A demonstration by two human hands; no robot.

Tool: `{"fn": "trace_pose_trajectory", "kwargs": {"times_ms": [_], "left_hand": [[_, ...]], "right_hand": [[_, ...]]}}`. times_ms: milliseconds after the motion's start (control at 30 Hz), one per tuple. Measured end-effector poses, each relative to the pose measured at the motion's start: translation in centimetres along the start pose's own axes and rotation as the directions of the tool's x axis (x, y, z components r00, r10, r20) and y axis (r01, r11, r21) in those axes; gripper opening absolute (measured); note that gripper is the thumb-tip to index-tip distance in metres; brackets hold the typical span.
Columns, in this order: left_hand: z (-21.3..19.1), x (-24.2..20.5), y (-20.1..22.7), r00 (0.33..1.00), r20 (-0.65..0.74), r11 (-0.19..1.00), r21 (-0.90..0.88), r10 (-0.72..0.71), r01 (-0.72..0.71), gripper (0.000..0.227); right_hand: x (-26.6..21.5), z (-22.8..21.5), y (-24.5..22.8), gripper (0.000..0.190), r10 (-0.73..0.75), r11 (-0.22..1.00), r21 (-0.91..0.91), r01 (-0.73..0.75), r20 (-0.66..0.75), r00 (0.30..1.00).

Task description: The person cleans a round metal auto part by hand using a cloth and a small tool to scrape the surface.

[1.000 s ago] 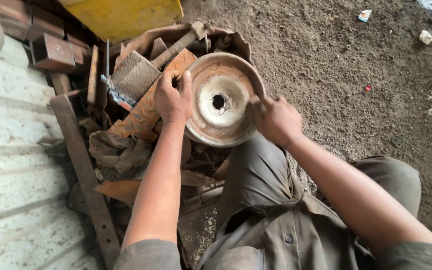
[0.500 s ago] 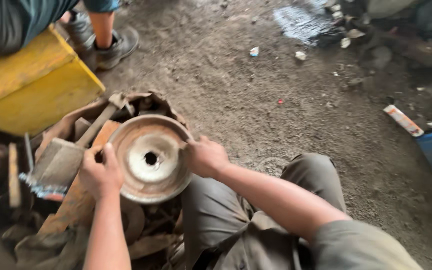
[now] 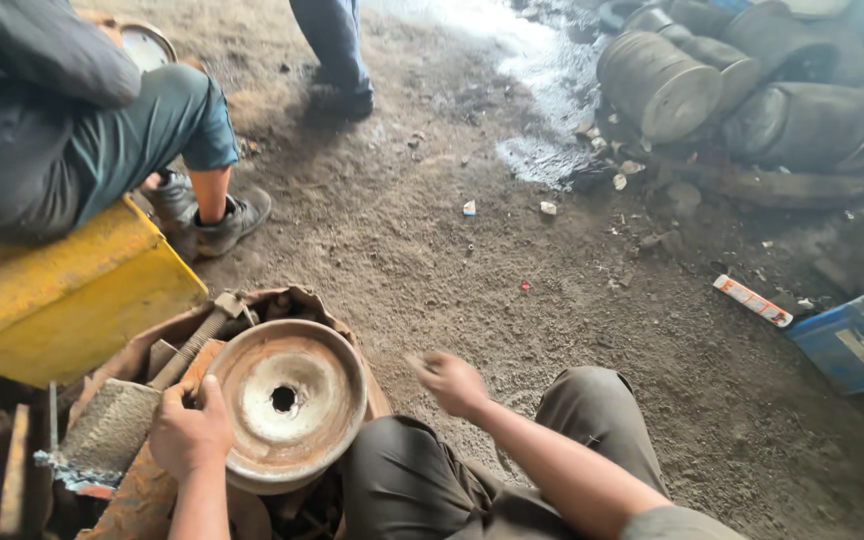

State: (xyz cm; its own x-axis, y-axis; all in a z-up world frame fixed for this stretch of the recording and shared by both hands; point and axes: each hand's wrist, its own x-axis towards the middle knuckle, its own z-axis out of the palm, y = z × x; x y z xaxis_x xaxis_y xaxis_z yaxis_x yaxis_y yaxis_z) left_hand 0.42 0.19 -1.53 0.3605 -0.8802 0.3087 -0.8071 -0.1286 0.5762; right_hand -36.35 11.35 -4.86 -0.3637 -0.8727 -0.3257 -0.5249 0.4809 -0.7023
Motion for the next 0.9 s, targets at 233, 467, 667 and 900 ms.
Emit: {"fn": "trace_pose_trajectory", "kwargs": {"times_ms": [233,467,667,900], "left_hand": [[-0.2,-0.7,0.3,0.926,-0.049,0.834,0.454,0.374,-0.313,0.042],[-1.8,-3.2,6.0,0.737,0.493,0.745,0.236,0.462,-0.624,0.029],[-0.4,-7.3,6.7,0.642,0.518,0.694,0.122,0.565,-0.709,0.031],[-1.1,-7.6,6.8,0.678,0.566,0.724,0.194,0.469,-0.662,0.039]], "right_hand": [[-6.1,-1.5,14.2,0.042,0.042,0.894,-0.447,0.042,0.178,0.983],[-8.7,-0.4,11.9,0.052,0.089,0.92,-0.391,-0.03,0.135,0.987],[-12.0,-1.7,12.4,0.049,0.144,0.842,-0.537,-0.057,0.122,0.982],[-13.8,-1.5,10.5,0.048,0.105,0.867,-0.497,-0.038,0.107,0.989]]}}
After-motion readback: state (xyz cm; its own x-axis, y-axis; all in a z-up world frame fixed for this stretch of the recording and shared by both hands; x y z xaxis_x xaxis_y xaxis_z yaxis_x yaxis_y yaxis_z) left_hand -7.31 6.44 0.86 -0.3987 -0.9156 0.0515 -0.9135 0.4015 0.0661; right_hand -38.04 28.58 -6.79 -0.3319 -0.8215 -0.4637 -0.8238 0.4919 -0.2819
